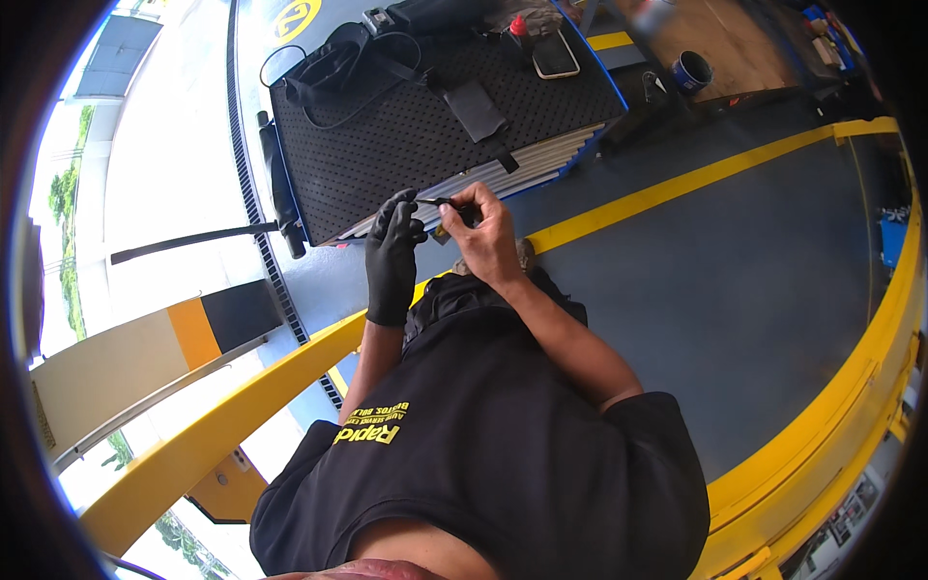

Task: The person sits on the floor and uses a wrench to loosen and remove a caster wheel from a blue rolling cart. They then reattach the wheel and tighten it back in place.

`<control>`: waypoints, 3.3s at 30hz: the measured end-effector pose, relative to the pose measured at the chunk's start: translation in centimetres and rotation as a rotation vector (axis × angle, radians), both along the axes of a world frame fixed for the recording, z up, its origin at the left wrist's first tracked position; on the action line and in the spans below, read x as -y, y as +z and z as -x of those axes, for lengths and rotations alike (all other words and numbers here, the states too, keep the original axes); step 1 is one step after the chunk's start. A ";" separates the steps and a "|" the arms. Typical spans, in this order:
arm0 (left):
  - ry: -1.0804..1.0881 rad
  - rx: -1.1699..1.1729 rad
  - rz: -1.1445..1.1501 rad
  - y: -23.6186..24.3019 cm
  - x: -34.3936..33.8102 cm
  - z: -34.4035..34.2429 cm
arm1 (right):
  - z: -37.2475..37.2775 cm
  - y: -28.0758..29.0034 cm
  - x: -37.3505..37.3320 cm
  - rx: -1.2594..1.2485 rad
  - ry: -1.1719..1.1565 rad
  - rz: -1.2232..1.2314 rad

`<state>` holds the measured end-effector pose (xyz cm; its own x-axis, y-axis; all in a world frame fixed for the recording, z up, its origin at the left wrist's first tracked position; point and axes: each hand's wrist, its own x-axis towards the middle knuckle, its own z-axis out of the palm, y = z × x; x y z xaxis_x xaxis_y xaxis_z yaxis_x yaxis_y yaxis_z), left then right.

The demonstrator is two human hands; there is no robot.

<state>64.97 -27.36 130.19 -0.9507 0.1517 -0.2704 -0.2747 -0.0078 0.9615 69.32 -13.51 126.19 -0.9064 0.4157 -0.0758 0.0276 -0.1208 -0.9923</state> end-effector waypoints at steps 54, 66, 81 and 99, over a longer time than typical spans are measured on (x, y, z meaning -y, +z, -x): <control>-0.292 -1.005 1.170 -9.4 12.7 10.4 | 5.9 -13.3 -0.4 0.306 -0.385 0.065; -0.281 -1.024 1.119 -8.5 10.8 11.8 | 6.6 -14.5 0.6 0.232 -0.563 -1.165; 0.029 -0.931 0.895 -10.7 9.5 11.4 | -9.4 -18.8 -15.5 0.556 -0.625 -0.259; -0.865 -0.401 0.075 -22.3 -19.4 4.2 | -14.5 -22.9 -36.9 0.394 -1.007 0.021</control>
<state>60.75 -7.95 107.93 -0.5413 0.8407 0.0134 0.1931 0.1088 0.9751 83.86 23.37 103.25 -0.0597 0.9511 -0.3032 0.2227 -0.2834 -0.9328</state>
